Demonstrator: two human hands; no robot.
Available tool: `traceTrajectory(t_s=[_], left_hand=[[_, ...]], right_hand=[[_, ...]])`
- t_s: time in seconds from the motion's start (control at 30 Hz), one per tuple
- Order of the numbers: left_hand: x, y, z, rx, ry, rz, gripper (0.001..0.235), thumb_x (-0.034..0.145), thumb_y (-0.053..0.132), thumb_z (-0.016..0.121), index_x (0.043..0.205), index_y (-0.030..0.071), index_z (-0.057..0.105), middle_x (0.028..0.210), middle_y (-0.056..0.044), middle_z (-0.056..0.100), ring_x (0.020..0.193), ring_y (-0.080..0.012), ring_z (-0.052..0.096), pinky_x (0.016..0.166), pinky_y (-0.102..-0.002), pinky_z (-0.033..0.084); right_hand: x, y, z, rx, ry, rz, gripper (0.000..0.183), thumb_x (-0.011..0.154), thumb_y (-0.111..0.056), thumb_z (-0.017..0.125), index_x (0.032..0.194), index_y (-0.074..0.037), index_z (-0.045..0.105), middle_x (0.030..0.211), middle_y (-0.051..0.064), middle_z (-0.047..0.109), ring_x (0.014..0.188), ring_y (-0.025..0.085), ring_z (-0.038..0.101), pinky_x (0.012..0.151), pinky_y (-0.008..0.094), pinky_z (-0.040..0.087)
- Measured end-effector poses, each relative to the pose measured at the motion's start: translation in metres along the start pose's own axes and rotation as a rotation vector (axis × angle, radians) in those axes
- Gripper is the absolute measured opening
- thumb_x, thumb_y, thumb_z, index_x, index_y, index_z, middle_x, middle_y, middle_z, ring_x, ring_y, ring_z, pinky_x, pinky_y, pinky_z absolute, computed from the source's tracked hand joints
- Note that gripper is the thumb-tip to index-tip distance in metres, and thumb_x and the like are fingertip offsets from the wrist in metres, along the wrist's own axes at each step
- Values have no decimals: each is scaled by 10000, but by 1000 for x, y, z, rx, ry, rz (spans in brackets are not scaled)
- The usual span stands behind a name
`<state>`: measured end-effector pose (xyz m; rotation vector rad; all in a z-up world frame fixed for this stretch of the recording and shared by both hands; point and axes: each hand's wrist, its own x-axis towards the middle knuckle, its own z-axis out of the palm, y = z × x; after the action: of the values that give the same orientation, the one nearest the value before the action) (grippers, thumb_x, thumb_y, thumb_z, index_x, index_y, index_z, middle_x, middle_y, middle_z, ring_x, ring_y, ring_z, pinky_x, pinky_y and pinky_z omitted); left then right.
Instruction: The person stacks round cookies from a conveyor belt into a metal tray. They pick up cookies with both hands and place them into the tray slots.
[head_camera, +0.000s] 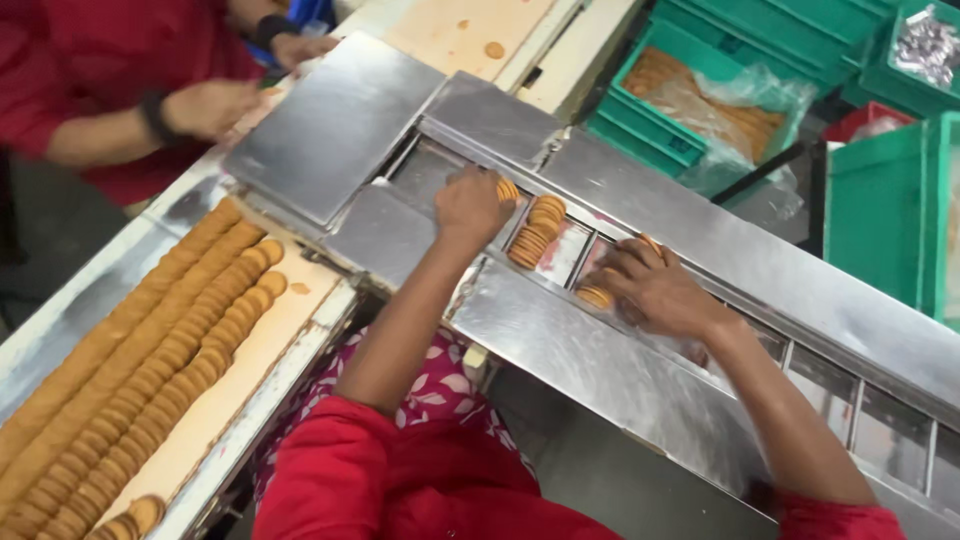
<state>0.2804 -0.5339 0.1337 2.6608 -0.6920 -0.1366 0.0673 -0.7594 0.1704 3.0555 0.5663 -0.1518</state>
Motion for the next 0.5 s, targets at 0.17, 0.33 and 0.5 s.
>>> traceTrajectory(t_s=[0.17,0.33,0.5], left_hand=[[-11,30,40,-215,42,-59,704,877,524,712,1408,113,504,1328,-242,503,1240,-415,503,959,-523,485],[-62,6,47,-271,161,312,756,974,498,634,1511,13,417,1414,-258,491,1297,-442,490,1055,-548,411],[-134,-35,45,-562,221,436,639,1148,509,484,1538,6,427,1551,-255,445,1469,-409,448,1226,-506,382]], right_hand=[[-17,28,0,297,202,116,540,889,-78,545,1418,-185,559,1502,125,551,1321,330,532,1098,418,421],[-45,38,-20,542,5,668,530,991,-55,510,1497,-209,549,1367,126,645,1148,368,651,1022,379,525],[-48,12,-57,366,615,386,580,939,82,610,1479,-117,536,1422,126,627,1198,283,680,1010,362,535]])
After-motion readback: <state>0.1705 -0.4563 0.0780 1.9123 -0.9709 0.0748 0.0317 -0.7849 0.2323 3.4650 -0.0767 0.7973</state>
